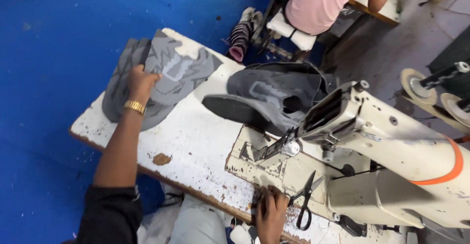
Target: The person sews the upper part of a grey sneaker using a sewing machine, guiding the shoe under the needle and trimming threads with scissors. They repeat this process for multiple shoes, handling each one individually.
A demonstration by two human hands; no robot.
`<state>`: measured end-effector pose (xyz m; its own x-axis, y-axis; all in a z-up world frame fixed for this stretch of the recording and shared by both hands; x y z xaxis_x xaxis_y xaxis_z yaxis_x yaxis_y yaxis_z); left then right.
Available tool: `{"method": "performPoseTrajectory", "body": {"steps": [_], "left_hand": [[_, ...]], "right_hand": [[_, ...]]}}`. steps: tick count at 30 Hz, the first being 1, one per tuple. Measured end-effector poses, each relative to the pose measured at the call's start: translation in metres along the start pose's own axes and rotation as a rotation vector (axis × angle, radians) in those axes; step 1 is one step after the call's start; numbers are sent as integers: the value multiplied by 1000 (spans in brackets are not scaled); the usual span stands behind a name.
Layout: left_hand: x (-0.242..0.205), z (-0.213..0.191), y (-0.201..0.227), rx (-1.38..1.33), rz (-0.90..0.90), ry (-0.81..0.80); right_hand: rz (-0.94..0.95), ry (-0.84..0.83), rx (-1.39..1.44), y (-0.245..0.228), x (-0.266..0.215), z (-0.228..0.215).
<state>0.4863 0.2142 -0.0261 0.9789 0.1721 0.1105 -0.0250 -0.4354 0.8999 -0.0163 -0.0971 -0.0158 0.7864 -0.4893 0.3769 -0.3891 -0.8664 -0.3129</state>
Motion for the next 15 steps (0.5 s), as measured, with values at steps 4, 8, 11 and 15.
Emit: {"method": "performPoseTrajectory", "body": {"steps": [4, 8, 11, 15], "left_hand": [[-30, -12, 64, -398, 118, -244], [-82, -70, 138, -354, 512, -240], [-113, -112, 147, -279, 414, -273], [-146, -168, 149, -210, 327, -289]], "right_hand": [[-4, 61, 4, 0, 2, -1], [-32, 94, 34, 4, -2, 0], [-61, 102, 55, 0, 0, -2], [-68, 46, 104, 2, 5, -7]]}}
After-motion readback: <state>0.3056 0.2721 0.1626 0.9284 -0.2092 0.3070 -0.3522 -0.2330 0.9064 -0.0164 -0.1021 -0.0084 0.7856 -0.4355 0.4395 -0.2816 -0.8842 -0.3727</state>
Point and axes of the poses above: each hand's wrist, its own x-axis towards the middle knuckle, its own z-axis out of the palm, y = z × x, the point moved 10 cm from there along x, towards the middle knuckle, and after that the axes turned 11 degrees about -x, right-handed, at the moved point
